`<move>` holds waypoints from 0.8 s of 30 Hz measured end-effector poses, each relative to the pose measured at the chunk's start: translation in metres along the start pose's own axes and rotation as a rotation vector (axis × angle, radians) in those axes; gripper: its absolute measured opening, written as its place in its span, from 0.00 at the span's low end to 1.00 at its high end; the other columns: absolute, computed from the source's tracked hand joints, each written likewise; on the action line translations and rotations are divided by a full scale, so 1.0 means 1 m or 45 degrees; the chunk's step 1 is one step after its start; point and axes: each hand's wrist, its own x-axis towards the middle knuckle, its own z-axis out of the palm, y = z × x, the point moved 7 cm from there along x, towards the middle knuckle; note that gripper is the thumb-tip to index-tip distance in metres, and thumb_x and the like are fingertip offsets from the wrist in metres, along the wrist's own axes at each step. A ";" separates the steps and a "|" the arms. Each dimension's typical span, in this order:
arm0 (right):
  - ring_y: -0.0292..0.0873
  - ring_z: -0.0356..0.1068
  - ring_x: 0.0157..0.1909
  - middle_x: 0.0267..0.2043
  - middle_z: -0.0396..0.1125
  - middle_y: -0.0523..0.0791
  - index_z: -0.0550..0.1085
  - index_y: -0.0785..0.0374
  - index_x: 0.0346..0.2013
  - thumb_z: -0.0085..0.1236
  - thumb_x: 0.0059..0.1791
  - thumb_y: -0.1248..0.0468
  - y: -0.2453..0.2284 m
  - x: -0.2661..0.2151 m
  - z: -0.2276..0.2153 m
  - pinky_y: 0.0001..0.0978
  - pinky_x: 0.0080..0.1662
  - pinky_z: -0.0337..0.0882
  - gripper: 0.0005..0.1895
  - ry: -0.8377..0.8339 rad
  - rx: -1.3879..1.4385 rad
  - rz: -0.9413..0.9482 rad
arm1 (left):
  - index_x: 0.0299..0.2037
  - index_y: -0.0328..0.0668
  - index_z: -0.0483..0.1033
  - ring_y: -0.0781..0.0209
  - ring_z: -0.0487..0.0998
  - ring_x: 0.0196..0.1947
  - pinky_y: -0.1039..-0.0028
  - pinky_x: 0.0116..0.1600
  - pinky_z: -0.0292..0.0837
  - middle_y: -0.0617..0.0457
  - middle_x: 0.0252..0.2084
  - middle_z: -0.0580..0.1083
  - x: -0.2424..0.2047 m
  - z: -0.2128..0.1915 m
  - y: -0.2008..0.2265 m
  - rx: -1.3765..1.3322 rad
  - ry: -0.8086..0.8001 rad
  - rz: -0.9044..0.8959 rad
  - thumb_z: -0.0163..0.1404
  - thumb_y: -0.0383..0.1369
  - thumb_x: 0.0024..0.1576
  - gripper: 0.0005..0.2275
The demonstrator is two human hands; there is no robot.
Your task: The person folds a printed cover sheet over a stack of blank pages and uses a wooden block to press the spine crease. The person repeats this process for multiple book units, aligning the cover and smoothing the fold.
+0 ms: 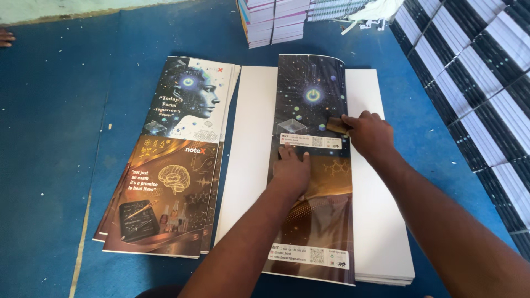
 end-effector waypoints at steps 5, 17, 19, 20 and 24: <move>0.49 0.71 0.47 0.43 0.70 0.48 0.75 0.37 0.62 0.54 0.54 0.57 0.007 0.017 0.012 0.46 0.48 0.72 0.21 -0.129 -0.013 0.085 | 0.77 0.47 0.43 0.24 0.41 0.76 0.50 0.66 0.65 0.22 0.76 0.39 0.017 0.021 -0.003 0.016 -0.012 -0.015 0.70 0.36 0.46 0.52; 0.51 0.69 0.56 0.49 0.70 0.47 0.76 0.36 0.61 0.61 0.50 0.54 0.013 0.048 0.016 0.49 0.55 0.69 0.23 -0.116 0.039 0.192 | 0.77 0.45 0.44 0.21 0.43 0.75 0.47 0.65 0.64 0.20 0.75 0.40 0.012 0.014 -0.001 0.021 0.000 0.005 0.71 0.38 0.45 0.53; 0.51 0.69 0.57 0.50 0.70 0.47 0.76 0.36 0.61 0.62 0.51 0.54 0.015 0.054 0.017 0.49 0.55 0.69 0.23 -0.118 0.043 0.215 | 0.77 0.45 0.45 0.21 0.43 0.75 0.47 0.65 0.64 0.19 0.75 0.40 0.007 0.009 0.000 0.024 0.005 0.018 0.71 0.39 0.45 0.53; 0.51 0.69 0.57 0.50 0.70 0.47 0.76 0.36 0.61 0.62 0.50 0.54 0.015 0.057 0.017 0.48 0.55 0.69 0.23 -0.104 0.043 0.216 | 0.77 0.44 0.45 0.21 0.43 0.75 0.47 0.65 0.64 0.19 0.75 0.40 0.006 0.007 0.000 0.027 0.004 0.024 0.71 0.39 0.45 0.53; 0.51 0.69 0.57 0.50 0.70 0.47 0.74 0.35 0.62 0.61 0.51 0.54 0.018 0.072 0.021 0.48 0.53 0.70 0.23 -0.163 0.016 0.286 | 0.77 0.43 0.46 0.19 0.44 0.74 0.46 0.65 0.64 0.17 0.74 0.40 0.003 0.005 0.000 0.036 0.041 0.048 0.70 0.38 0.46 0.51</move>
